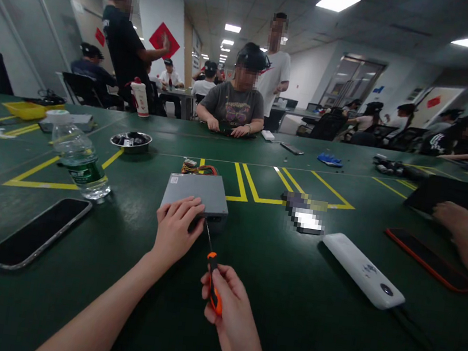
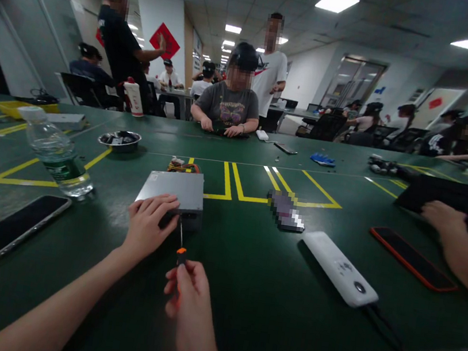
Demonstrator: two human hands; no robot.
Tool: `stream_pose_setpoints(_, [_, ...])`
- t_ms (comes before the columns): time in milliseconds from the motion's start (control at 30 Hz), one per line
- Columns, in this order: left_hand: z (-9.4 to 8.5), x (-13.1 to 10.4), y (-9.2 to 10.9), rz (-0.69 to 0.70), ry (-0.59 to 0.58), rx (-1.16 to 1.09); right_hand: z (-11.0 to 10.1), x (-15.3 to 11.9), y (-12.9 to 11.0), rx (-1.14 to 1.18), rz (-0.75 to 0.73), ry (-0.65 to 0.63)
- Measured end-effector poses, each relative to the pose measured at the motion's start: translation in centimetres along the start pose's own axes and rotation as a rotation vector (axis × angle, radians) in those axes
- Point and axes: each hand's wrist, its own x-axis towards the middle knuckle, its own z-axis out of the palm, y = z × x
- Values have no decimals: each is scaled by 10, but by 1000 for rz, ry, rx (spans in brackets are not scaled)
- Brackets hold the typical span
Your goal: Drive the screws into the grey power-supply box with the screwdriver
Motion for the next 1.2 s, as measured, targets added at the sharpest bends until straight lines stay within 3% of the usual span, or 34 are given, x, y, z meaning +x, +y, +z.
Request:
stream_pose_setpoints(133, [0, -1, 0, 0, 0, 0, 8, -4, -9, 210, 126, -26])
stream_pose_setpoints(433, [-2, 0, 0, -5, -15, -16, 10, -6, -8, 198, 59, 61])
stream_pose_setpoints(667, [-3, 0, 0, -15, -30, -28, 12, -3, -3, 371, 250, 25])
stream_pose_setpoints(1000, [-2, -1, 0, -13, -28, -19, 12, -5, -5, 406, 178, 70])
stream_pose_setpoints(1200, [-3, -1, 0, -12, -25, -23, 16, -4, -4, 443, 354, 46])
